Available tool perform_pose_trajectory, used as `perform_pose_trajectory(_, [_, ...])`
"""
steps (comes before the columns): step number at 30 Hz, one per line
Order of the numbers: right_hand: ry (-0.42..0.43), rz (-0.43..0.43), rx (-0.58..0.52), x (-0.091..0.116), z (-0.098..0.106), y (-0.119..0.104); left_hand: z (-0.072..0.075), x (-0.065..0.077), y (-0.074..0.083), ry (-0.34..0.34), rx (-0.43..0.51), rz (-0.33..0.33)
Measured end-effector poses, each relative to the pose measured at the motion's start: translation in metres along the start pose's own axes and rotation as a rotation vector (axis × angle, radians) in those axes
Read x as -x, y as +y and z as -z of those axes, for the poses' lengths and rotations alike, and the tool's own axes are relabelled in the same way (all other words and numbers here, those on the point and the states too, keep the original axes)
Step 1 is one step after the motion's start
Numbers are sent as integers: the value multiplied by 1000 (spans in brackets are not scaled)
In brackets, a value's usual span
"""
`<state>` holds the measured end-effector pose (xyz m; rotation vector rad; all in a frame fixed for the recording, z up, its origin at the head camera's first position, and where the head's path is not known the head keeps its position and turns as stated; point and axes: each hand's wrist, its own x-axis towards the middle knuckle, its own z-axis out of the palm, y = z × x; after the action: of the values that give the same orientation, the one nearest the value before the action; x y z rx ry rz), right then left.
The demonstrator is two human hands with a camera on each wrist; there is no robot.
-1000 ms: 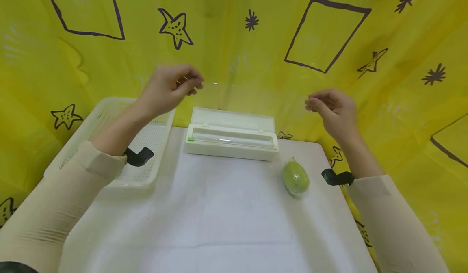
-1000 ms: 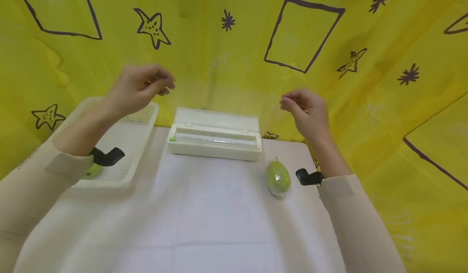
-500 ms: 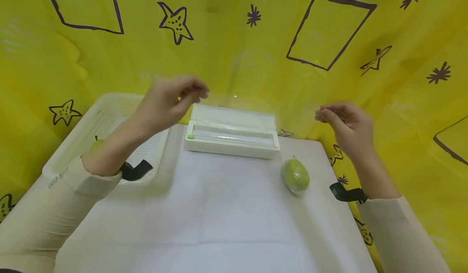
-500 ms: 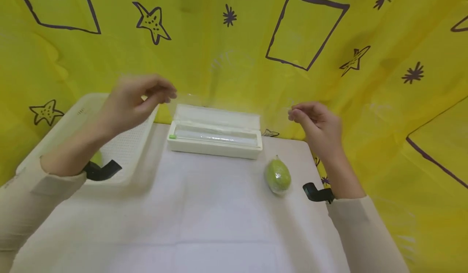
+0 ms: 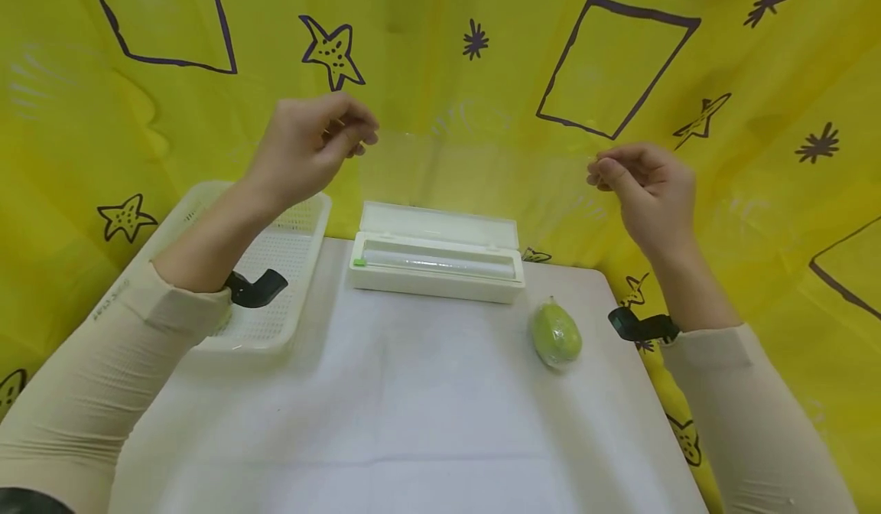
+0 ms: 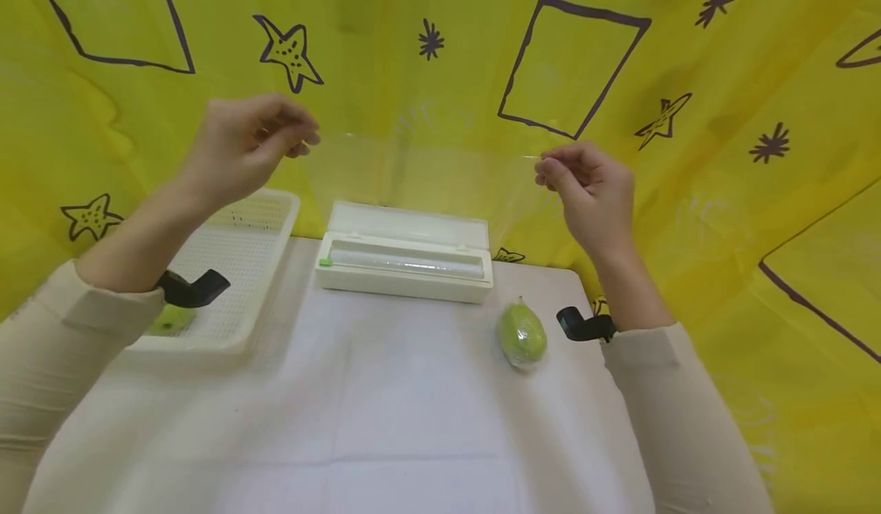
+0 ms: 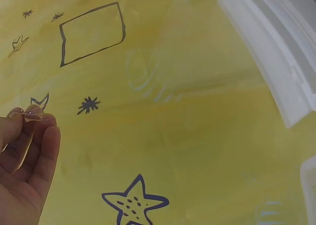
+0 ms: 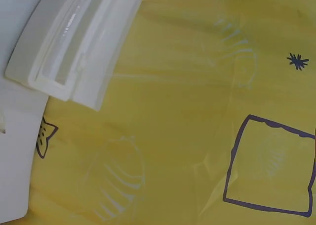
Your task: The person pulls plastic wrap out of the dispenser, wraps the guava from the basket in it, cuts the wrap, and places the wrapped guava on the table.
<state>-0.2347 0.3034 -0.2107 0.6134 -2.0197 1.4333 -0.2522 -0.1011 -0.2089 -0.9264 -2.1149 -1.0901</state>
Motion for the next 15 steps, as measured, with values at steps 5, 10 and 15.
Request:
perform_pose_trajectory(5, [5, 26, -60, -3, 0, -7, 4, 0, 6, 10, -14, -7])
perform_pose_trajectory(10, [6, 32, -130, -3, 1, -15, 6, -1, 9, 34, 15, -69])
perform_pose_trajectory(15, [21, 36, -127, -2, 5, -20, 9, -2, 15, 42, 18, -83])
